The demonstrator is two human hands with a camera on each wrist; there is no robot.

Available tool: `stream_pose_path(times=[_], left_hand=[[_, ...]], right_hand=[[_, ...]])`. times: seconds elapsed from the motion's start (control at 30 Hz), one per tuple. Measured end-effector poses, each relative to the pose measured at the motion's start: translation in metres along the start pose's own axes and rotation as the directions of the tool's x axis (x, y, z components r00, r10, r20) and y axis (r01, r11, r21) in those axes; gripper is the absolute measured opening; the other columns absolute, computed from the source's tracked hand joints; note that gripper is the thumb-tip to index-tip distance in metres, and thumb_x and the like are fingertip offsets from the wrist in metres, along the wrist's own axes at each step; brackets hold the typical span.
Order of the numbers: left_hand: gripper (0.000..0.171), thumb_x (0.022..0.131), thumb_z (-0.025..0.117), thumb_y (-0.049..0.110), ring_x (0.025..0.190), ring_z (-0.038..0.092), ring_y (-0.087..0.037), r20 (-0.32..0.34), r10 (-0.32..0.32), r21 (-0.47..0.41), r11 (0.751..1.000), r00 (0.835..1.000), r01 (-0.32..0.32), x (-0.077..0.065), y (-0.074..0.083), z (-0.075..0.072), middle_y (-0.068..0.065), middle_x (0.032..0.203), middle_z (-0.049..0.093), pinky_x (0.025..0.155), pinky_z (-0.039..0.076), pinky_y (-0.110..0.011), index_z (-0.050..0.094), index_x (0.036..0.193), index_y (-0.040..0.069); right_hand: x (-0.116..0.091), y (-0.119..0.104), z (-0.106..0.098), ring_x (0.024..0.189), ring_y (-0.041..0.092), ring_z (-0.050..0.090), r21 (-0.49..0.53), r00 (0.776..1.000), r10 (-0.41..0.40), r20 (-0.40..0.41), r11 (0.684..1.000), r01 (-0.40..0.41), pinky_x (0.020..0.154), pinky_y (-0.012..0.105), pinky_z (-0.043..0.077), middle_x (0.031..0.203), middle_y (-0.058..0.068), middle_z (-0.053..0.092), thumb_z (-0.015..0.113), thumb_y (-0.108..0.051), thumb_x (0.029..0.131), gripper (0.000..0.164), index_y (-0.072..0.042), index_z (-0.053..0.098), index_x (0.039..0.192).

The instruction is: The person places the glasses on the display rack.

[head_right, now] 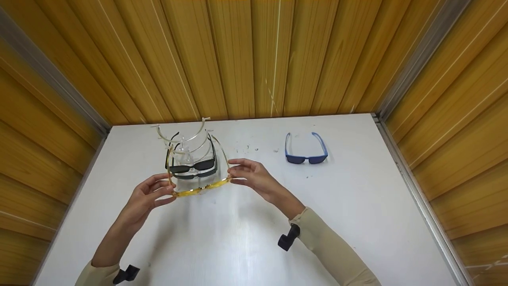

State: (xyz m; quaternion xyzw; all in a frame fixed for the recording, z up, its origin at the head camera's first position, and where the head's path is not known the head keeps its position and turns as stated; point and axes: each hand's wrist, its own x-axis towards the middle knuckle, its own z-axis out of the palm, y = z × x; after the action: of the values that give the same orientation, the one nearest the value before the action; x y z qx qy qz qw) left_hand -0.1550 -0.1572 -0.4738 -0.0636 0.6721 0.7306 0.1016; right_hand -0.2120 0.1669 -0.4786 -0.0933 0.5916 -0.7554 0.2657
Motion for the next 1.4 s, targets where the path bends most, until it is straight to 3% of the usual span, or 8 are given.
stream_pose_path(times=[0.3,0.53,0.73,1.03,1.4], left_hand=[[0.043,0.092,0.074,0.009,0.09,0.073,-0.015,-0.075,0.036,0.024,0.999,0.997,-0.034,0.018,0.012,-0.018,-0.002,0.1,0.07,0.086,0.064,-0.035,0.062,0.133,0.004],[0.048,0.096,0.072,0.015,0.09,0.072,-0.011,-0.086,0.027,0.062,0.998,0.996,-0.022,0.039,0.024,-0.031,-0.003,0.107,0.073,0.089,0.063,-0.031,0.058,0.14,0.005],[0.045,0.098,0.07,0.017,0.093,0.071,-0.011,-0.096,0.038,0.075,0.997,0.995,-0.031,0.056,0.031,-0.04,-0.001,0.11,0.073,0.092,0.062,-0.031,0.059,0.14,0.005],[0.045,0.099,0.067,0.016,0.095,0.071,-0.011,-0.104,0.017,0.041,0.999,0.994,-0.013,0.078,0.033,-0.047,0.003,0.107,0.074,0.094,0.061,-0.029,0.058,0.141,0.004],[0.043,0.099,0.067,0.017,0.096,0.07,-0.011,-0.124,-0.009,0.034,0.999,0.992,0.013,0.089,0.029,-0.05,-0.007,0.121,0.072,0.093,0.061,-0.027,0.059,0.14,0.005]], right_hand=[[0.021,-0.004,0.01,0.123,0.018,0.063,-0.035,1.0,-0.009,-0.015,0.999,0.008,0.111,0.035,0.053,0.133,0.006,0.064,0.065,-0.01,0.099,0.054,0.002,0.048,0.149],[0.035,-0.01,0.019,0.12,0.013,0.062,-0.076,0.999,-0.027,-0.038,0.997,0.024,0.11,0.037,0.052,0.138,0.008,0.059,0.06,-0.007,0.101,0.052,0.001,0.046,0.15],[0.05,-0.018,0.025,0.125,0.017,0.058,-0.108,0.998,-0.032,-0.059,0.994,0.026,0.113,0.04,0.05,0.149,0.016,0.05,0.057,-0.006,0.102,0.053,-0.002,0.044,0.153],[0.069,-0.019,0.029,0.14,0.029,0.049,-0.152,0.996,-0.034,-0.088,0.988,0.02,0.12,0.047,0.043,0.156,0.02,0.042,0.057,-0.007,0.103,0.055,-0.004,0.04,0.155],[0.08,-0.012,0.028,0.144,0.032,0.046,-0.159,0.994,-0.024,-0.108,0.987,0.006,0.118,0.044,0.046,0.156,0.018,0.044,0.056,-0.007,0.103,0.054,-0.004,0.04,0.156]])
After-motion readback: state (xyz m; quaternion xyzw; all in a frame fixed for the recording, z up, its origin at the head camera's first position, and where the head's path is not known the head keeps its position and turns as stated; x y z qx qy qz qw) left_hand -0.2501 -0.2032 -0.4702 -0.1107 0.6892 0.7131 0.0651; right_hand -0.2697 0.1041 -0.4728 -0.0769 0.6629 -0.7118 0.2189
